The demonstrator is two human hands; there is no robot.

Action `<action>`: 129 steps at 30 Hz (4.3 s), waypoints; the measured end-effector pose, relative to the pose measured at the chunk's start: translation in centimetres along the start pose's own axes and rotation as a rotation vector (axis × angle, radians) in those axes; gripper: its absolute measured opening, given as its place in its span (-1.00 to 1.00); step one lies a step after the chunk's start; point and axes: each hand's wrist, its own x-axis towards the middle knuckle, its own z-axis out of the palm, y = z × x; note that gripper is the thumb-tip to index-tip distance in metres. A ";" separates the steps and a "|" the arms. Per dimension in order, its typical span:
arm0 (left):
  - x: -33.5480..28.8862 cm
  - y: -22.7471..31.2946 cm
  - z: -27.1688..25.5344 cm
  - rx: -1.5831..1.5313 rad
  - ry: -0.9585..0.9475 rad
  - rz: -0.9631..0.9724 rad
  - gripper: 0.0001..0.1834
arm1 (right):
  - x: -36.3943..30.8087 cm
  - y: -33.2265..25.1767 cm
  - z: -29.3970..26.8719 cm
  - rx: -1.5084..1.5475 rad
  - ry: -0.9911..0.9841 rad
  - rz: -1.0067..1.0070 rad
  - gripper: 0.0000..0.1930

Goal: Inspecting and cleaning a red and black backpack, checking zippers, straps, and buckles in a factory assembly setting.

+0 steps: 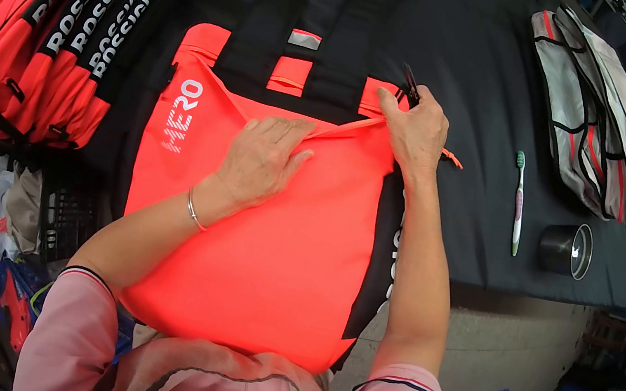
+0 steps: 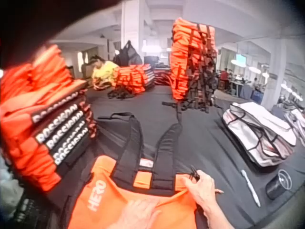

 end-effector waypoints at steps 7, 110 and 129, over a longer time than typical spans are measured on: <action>2.2 -2.4 0.2 -0.183 0.174 -0.109 -0.74 | 0.0 0.2 -0.1 0.006 0.014 -0.010 -0.53; 6.4 -10.8 -1.8 0.148 0.050 -0.050 -0.81 | 0.4 -1.7 2.6 -0.116 -0.077 -0.444 -0.67; 6.2 -11.8 1.4 0.118 0.314 -0.031 -0.87 | 1.1 -6.6 8.4 -0.261 -0.078 -0.742 -0.74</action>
